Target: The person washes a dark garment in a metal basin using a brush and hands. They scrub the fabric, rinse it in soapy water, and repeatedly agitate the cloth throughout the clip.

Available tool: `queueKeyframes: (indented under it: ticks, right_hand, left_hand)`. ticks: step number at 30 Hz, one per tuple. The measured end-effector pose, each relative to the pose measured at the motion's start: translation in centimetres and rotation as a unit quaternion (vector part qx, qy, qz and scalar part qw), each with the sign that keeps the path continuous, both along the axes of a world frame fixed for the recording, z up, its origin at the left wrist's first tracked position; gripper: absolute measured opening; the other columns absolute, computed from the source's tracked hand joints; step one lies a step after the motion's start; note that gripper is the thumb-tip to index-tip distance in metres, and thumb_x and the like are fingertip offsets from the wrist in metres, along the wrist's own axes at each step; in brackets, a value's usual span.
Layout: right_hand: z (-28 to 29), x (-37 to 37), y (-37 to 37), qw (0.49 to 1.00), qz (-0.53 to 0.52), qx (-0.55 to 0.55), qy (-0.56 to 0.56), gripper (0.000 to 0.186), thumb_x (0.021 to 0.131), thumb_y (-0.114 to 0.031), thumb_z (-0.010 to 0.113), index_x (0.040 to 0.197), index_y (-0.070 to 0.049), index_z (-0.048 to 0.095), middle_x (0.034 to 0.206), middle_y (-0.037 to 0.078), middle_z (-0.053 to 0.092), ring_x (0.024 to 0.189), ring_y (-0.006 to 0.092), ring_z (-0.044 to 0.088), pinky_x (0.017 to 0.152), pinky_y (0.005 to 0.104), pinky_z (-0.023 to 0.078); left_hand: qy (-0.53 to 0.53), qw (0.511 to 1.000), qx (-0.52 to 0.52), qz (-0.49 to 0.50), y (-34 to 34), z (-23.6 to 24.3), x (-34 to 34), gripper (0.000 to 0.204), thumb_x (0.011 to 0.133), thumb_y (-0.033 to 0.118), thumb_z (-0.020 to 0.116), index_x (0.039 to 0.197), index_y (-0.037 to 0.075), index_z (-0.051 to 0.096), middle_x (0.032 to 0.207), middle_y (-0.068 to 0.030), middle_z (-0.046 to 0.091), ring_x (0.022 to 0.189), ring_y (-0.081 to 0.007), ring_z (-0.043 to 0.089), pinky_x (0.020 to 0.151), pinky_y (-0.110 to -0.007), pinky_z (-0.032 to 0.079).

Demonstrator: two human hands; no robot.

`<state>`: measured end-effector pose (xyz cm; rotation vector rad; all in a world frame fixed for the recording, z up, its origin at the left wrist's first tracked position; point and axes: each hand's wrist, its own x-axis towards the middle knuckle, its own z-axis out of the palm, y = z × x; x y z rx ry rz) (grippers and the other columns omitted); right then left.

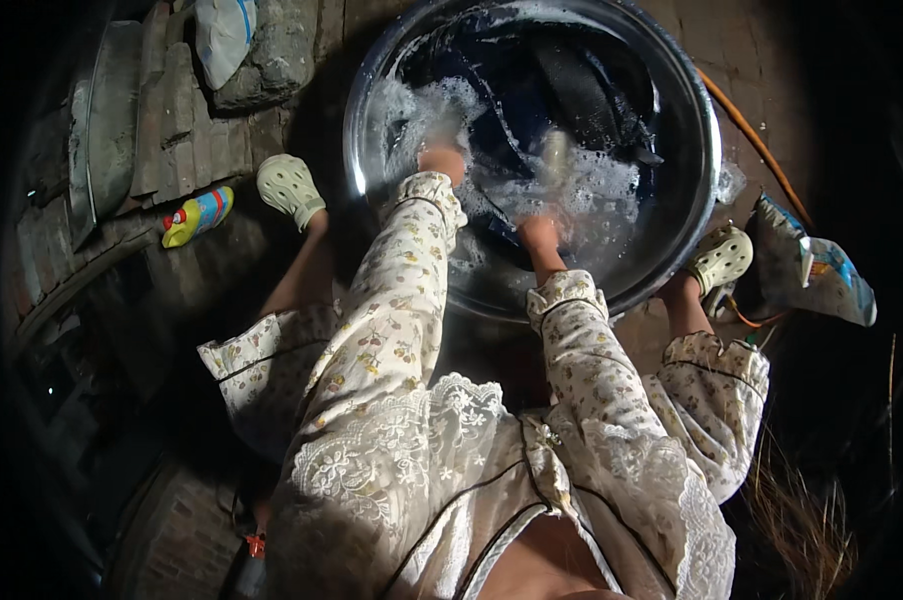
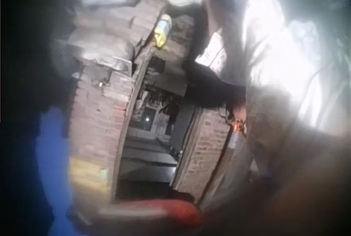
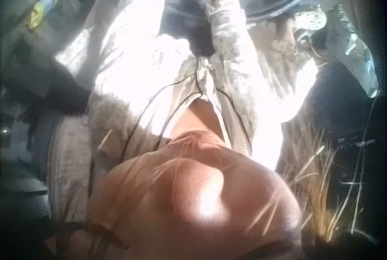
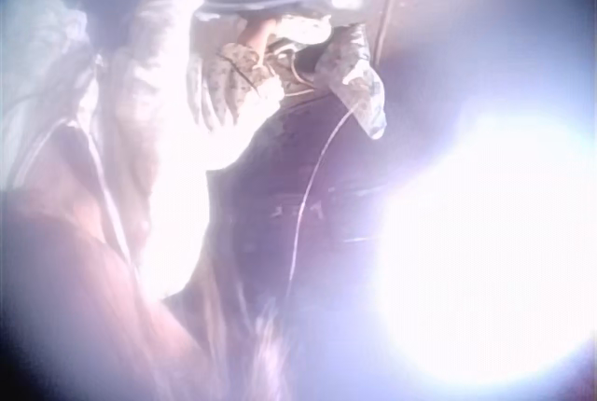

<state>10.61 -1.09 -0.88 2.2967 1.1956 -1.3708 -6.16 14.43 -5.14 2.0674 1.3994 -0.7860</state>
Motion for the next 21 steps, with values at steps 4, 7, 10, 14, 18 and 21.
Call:
queueKeyframes:
  ticks: [4,7,10,14,18,21]
  right_hand:
    - [-2.1,0.2,0.3,0.998,-0.035,0.039,-0.017,0.044,0.083,-0.038,0.053,0.110,-0.005,0.062,0.112,0.021,0.060,0.106,0.0350,0.057,0.089,0.0430,0.044]
    - [-2.2,-0.2,0.7,0.998,-0.028,0.056,0.012,0.047,0.081,-0.039,0.057,0.111,-0.003,0.061,0.109,0.021,0.061,0.104,0.0354,0.058,0.087,0.0424,0.045]
    - [-2.4,0.5,1.0,0.995,-0.039,0.081,0.039,0.051,0.078,-0.041,0.061,0.111,-0.002,0.060,0.107,0.021,0.062,0.102,0.0358,0.059,0.085,0.0418,0.046]
    - [1.6,3.1,0.9,0.987,-0.043,0.156,-0.005,0.053,0.072,-0.039,0.071,0.104,0.002,0.060,0.098,0.018,0.065,0.089,0.0294,0.064,0.076,0.0370,0.048]
    - [1.0,4.9,-1.6,0.923,-0.290,0.166,0.190,0.043,0.076,-0.033,0.073,0.102,-0.002,0.058,0.079,0.001,0.059,0.067,0.0099,0.053,0.057,0.0256,0.042]
    - [4.8,3.4,-2.3,0.820,-0.404,0.212,0.346,0.031,0.082,-0.026,0.068,0.100,-0.005,0.055,0.080,-0.001,0.056,0.066,0.0063,0.050,0.054,0.0207,0.037]
  left_hand:
    - [-0.047,0.990,-0.076,0.113,1.6,7.3,3.1,0.064,0.070,0.032,0.067,0.123,-0.001,0.051,0.132,-0.0224,0.045,0.127,-0.0390,0.035,0.103,-0.045,0.033]
    - [-0.167,0.959,0.031,0.225,-1.4,3.5,2.6,0.067,0.069,0.038,0.068,0.122,0.002,0.050,0.133,-0.0275,0.039,0.126,-0.0407,0.033,0.105,-0.044,0.028]
    - [-0.369,0.871,0.082,0.314,-6.4,3.6,4.4,0.065,0.069,0.035,0.071,0.120,0.001,0.049,0.135,-0.0307,0.032,0.127,-0.0429,0.029,0.105,-0.045,0.026]
    - [-0.447,0.761,-0.047,0.468,-9.7,7.6,8.4,0.074,0.075,0.038,0.070,0.127,-0.004,0.038,0.129,-0.0259,0.044,0.119,-0.0375,0.044,0.098,-0.040,0.037]
    - [-0.319,0.874,-0.070,0.359,-9.2,6.4,9.3,0.058,0.079,0.031,0.067,0.119,-0.006,0.047,0.112,-0.0259,0.057,0.105,-0.0369,0.055,0.087,-0.040,0.044]
    - [-0.369,0.808,-0.123,0.442,-9.6,5.8,8.4,0.045,0.081,0.027,0.065,0.108,-0.007,0.053,0.105,-0.0194,0.062,0.100,-0.0280,0.059,0.084,-0.037,0.044]
